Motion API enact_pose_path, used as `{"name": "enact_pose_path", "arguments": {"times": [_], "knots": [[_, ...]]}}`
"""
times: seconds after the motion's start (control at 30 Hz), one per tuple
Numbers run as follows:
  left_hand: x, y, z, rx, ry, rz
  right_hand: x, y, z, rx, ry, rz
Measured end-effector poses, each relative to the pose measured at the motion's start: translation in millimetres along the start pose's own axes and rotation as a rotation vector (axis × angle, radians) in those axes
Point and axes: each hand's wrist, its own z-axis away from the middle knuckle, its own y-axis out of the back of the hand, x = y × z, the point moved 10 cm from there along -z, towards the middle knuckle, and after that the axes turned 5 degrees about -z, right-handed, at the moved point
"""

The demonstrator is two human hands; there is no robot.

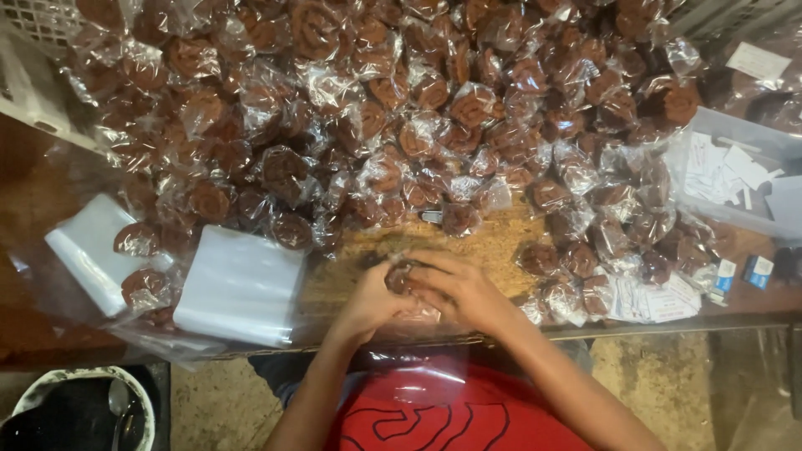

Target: Packaging individually wrapped bread rolls into larger plastic bags and sealing them with a stapler.

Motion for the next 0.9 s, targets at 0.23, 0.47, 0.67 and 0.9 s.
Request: {"name": "enact_pose_path", "arguments": {"times": [0.23,0.47,0.67,0.9], "knots": [[-7,12,3,-0.019,0.108,0.272,-9,-9,0,-0.415,-0.125,-0.210],[-33,36,-31,0.245,-0.285,-0.435,23,-44,9,-0.553,-0.236,0.041],[-33,35,-14,0.365,-0.586,-0.398,123,43,28,0.062,-0.100,0.097],[-32,34,-11,0.379,-0.652,-0.382,147,174,-45,0.219,-0.708,0.500]]}}
